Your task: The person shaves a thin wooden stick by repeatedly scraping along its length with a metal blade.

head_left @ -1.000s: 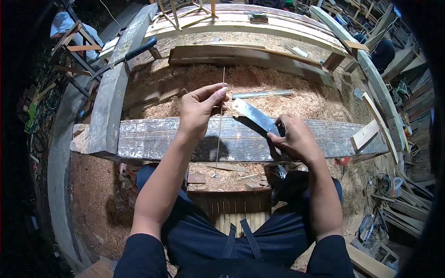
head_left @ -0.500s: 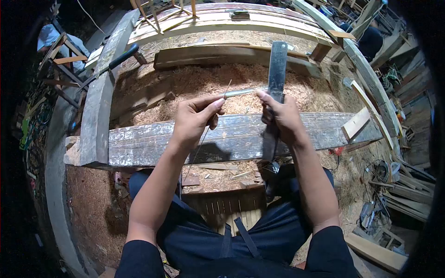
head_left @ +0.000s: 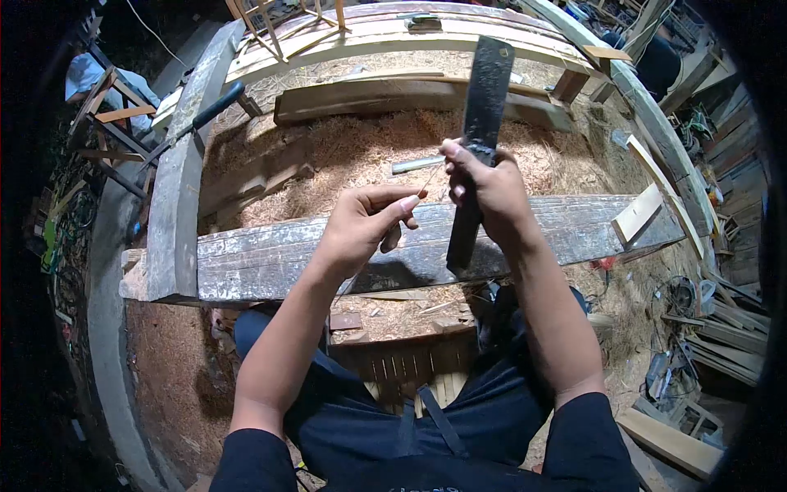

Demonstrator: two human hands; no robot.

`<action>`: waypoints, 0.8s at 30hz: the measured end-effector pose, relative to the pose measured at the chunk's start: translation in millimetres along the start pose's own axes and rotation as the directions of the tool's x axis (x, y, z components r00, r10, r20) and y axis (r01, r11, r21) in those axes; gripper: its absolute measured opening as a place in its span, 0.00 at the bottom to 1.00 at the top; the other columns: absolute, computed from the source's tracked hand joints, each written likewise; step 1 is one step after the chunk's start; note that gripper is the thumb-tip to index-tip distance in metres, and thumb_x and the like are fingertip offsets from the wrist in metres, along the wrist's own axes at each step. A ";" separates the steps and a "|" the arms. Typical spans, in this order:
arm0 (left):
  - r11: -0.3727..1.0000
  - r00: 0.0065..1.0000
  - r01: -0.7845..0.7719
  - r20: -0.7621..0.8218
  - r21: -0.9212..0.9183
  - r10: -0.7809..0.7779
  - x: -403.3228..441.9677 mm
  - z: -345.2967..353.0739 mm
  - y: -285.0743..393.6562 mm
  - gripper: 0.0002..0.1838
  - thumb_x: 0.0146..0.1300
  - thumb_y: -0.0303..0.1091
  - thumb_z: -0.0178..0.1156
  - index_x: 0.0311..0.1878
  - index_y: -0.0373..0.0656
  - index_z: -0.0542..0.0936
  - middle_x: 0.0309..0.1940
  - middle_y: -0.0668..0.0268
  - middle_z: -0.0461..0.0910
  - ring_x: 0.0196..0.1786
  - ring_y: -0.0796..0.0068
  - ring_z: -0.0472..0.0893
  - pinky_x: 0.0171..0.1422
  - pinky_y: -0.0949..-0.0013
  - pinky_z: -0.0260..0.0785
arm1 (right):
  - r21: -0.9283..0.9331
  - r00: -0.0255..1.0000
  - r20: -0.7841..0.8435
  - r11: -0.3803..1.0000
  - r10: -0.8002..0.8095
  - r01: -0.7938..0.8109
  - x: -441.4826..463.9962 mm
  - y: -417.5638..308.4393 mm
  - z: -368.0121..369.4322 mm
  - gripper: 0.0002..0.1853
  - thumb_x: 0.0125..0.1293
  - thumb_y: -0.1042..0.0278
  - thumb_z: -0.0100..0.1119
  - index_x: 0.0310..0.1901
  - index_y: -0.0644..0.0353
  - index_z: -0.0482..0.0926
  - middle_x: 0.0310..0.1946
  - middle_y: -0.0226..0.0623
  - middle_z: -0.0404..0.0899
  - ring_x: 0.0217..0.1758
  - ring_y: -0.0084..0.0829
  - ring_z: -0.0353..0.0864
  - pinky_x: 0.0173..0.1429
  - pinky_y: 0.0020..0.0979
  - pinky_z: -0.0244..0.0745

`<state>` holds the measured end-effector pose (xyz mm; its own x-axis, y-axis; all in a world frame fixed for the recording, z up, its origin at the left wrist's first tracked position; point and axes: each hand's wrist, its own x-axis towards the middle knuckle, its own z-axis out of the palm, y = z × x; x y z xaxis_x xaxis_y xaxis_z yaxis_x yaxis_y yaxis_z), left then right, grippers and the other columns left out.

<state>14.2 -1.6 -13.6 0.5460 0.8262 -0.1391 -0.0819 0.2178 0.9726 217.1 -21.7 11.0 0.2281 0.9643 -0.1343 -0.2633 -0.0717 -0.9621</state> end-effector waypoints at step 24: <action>0.877 0.998 0.014 0.062 -0.481 0.018 -10.8 -11.2 8.1 0.18 0.70 0.27 0.62 0.61 0.35 0.75 0.39 0.59 0.84 0.31 0.82 0.77 0.32 0.79 0.67 | -0.543 0.756 0.208 0.570 -0.620 0.617 -44.8 4.3 22.3 0.12 0.67 0.69 0.66 0.47 0.64 0.74 0.36 0.41 0.73 0.33 0.34 0.77 0.38 0.35 0.73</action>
<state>-1.8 -2.9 -6.4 0.5951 0.7961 -0.1101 -0.4646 0.4526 0.7611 184.8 -59.5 18.1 0.1413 0.8266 0.5447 0.4999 0.4154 -0.7600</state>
